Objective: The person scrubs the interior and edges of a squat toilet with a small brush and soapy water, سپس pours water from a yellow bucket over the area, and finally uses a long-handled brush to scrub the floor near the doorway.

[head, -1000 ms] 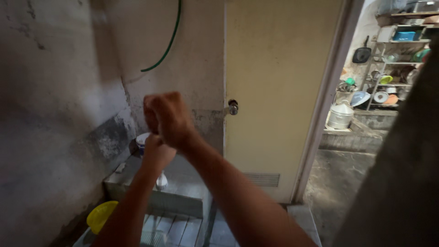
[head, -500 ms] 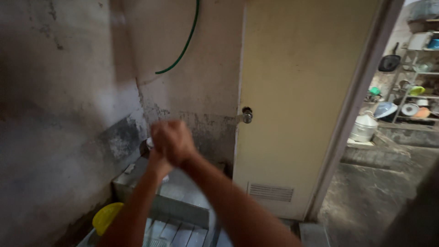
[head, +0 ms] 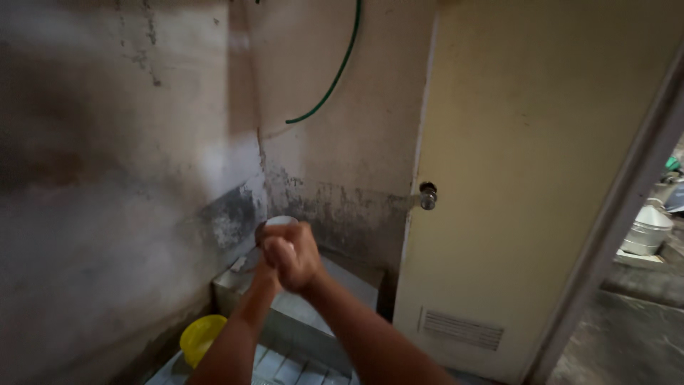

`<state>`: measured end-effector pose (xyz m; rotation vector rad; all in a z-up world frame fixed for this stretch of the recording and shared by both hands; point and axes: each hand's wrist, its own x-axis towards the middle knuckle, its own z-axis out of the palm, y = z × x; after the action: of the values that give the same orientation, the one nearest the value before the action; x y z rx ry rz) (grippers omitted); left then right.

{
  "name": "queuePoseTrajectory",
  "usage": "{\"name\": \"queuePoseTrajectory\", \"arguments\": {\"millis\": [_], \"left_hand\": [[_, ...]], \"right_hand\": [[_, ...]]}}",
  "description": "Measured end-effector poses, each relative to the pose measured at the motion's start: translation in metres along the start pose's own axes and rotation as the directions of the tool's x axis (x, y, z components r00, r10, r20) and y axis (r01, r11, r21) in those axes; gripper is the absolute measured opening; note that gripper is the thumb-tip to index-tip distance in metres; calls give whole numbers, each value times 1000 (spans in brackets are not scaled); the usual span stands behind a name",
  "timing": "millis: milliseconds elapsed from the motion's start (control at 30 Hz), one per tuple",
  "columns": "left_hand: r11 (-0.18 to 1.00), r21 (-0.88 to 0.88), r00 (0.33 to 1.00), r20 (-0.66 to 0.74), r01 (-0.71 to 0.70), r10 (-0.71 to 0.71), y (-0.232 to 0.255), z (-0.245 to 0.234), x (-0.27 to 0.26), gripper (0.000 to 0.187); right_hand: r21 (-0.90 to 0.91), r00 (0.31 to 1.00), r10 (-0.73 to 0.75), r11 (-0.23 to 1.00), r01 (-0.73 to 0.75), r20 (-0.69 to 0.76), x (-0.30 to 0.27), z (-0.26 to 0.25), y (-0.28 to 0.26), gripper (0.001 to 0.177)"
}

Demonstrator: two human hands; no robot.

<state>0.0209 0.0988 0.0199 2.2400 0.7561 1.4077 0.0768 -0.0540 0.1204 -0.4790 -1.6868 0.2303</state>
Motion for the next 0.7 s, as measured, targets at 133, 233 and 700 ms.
{"name": "queuePoseTrajectory", "arguments": {"millis": [133,233,700], "left_hand": [[972,164,980,79,170,-185,66,-23,27,39],[877,134,873,108,461,-475,100,-40,42,39],[952,58,953,10,301,-302,34,-19,40,42]], "right_hand": [[213,989,141,968,-132,-31,53,-21,-17,53],[228,974,224,951,-209,-40,76,-40,-29,43],[252,992,121,961,-111,-25,64,-26,16,55]]}}
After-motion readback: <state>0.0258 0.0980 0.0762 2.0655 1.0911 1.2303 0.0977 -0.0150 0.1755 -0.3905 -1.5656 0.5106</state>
